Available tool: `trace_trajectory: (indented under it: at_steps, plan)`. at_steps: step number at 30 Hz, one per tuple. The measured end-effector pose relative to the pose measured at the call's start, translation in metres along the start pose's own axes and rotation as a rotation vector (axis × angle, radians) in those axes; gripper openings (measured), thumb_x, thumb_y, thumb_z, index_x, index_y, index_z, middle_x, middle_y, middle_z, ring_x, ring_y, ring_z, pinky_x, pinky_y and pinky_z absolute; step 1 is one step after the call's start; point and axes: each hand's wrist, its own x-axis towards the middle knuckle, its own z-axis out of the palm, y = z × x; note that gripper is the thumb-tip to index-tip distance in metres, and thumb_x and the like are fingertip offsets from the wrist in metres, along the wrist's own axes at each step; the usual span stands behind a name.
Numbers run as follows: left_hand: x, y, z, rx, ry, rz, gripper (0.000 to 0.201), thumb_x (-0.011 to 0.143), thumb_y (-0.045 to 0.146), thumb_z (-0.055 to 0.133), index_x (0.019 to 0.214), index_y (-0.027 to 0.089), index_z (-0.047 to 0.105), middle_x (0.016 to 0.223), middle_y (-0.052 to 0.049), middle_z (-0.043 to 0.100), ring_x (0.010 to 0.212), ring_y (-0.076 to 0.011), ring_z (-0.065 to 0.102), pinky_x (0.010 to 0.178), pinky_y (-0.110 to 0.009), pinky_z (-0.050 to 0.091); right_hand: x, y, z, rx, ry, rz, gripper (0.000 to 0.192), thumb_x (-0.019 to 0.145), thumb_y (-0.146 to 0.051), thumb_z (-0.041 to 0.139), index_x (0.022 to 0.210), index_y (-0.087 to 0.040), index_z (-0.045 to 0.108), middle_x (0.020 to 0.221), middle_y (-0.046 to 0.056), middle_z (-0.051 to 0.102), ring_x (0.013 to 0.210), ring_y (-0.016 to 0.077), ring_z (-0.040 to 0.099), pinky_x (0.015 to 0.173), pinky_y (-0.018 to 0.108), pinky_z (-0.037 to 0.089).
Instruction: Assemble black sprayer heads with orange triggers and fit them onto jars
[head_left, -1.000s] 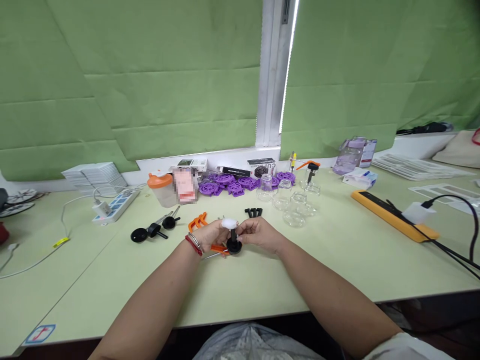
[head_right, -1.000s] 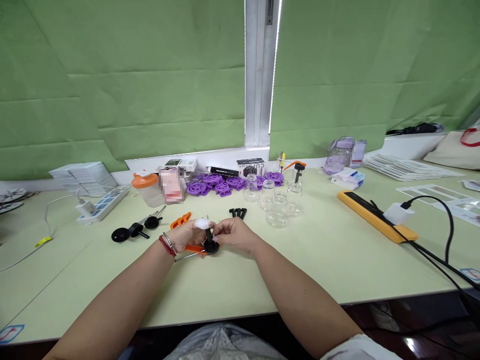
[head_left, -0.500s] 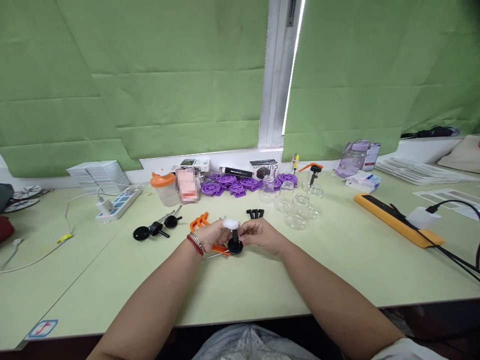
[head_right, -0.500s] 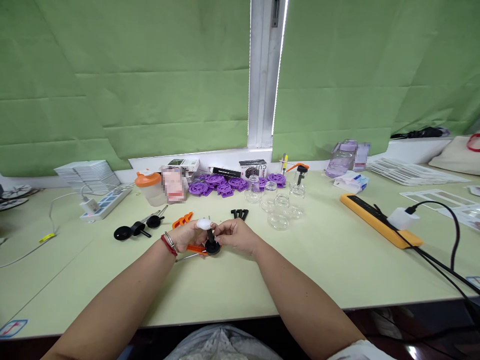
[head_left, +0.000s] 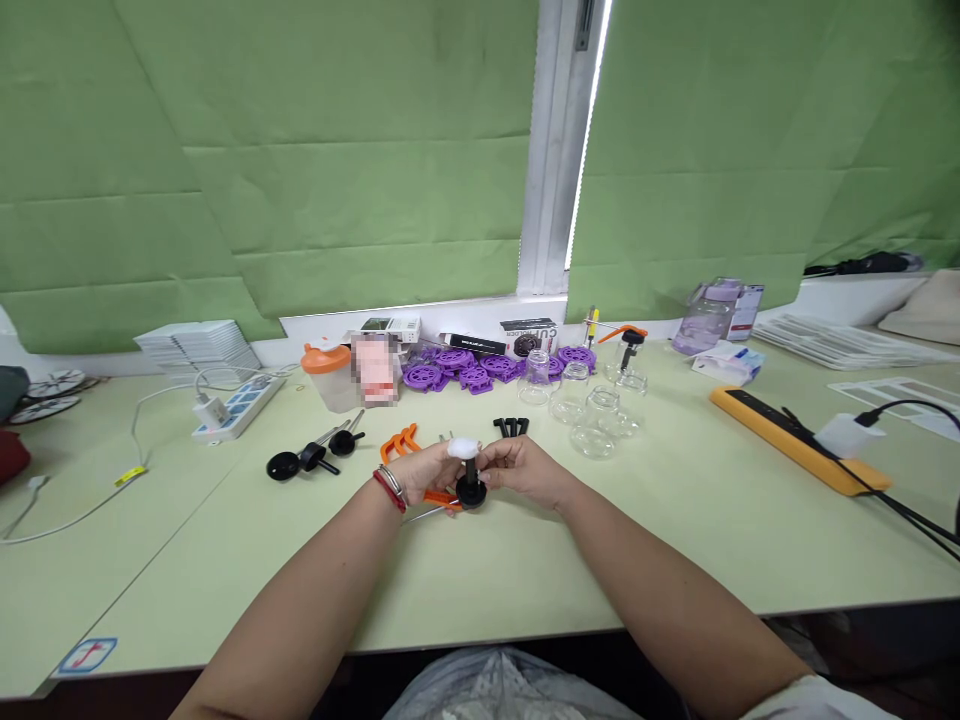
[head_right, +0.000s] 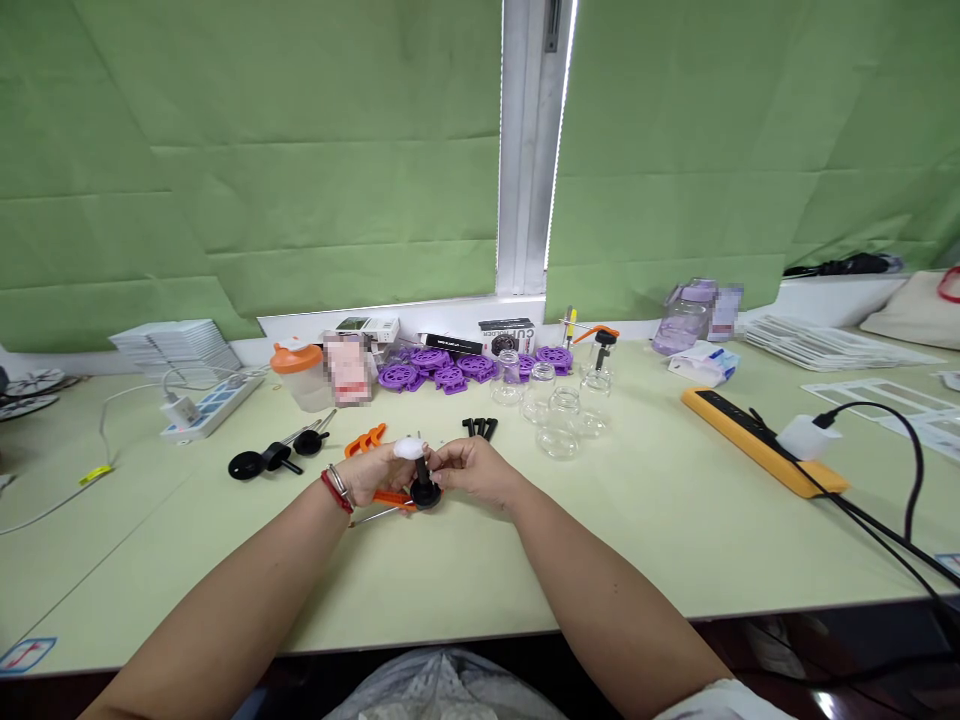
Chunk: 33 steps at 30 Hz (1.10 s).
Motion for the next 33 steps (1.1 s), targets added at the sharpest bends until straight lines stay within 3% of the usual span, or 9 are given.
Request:
trace_trajectory:
  at_steps: [10,16,21,27,33]
  plan:
    - [0.0018,-0.0011,-0.0028,-0.024,-0.022,0.003,0.049,0.071,0.061,0.051,0.104,0.024,0.051,0.059,0.002,0.053,0.057,-0.0161,0.058,0.046,-0.022,0.041,0.0006,0.0004,-0.0006,-0.016,0.018,0.003,0.034,0.057,-0.031,0.081,0.082,-0.013,0.068,0.078,0.004,0.068,0.07,0.0138,0.061,0.071,0.031,0.047]
    - [0.0019,0.0019,-0.0007,-0.037,0.053,-0.016,0.047,0.069,0.058,0.053,0.101,0.024,0.054,0.041,0.008,0.033,0.045,-0.015,0.048,0.042,-0.023,0.04,0.0001,0.0008,-0.0011,-0.028,0.017,-0.007,0.031,0.061,-0.034,0.078,0.082,-0.013,0.068,0.077,0.004,0.068,0.069,0.0131,0.06,0.069,0.03,0.048]
    - [0.0024,0.0016,-0.001,-0.044,0.029,-0.024,0.043,0.068,0.056,0.054,0.097,0.023,0.056,0.052,0.003,0.05,0.056,-0.0183,0.056,0.043,-0.024,0.041,0.0009,0.0014,-0.0001,-0.034,0.023,0.001,0.033,0.061,-0.036,0.078,0.081,-0.013,0.067,0.075,0.003,0.067,0.066,0.0119,0.058,0.067,0.029,0.047]
    - [0.0037,0.0009,-0.0003,-0.05,0.07,-0.022,0.037,0.069,0.056,0.054,0.084,0.022,0.057,0.045,0.004,0.045,0.051,-0.0184,0.055,0.043,-0.025,0.041,0.0014,0.0012,-0.0018,-0.024,0.033,-0.021,0.036,0.057,-0.029,0.081,0.084,-0.014,0.064,0.077,0.002,0.065,0.068,0.0116,0.059,0.066,0.027,0.047]
    - [0.0001,0.0012,-0.0022,-0.065,0.031,-0.015,0.05,0.07,0.059,0.051,0.099,0.019,0.057,0.074,-0.006,0.065,0.061,-0.0213,0.06,0.048,-0.03,0.044,-0.0008,-0.0034,0.0,-0.011,0.004,0.027,0.033,0.061,-0.03,0.078,0.085,-0.013,0.064,0.077,0.003,0.065,0.063,0.0108,0.058,0.06,0.027,0.047]
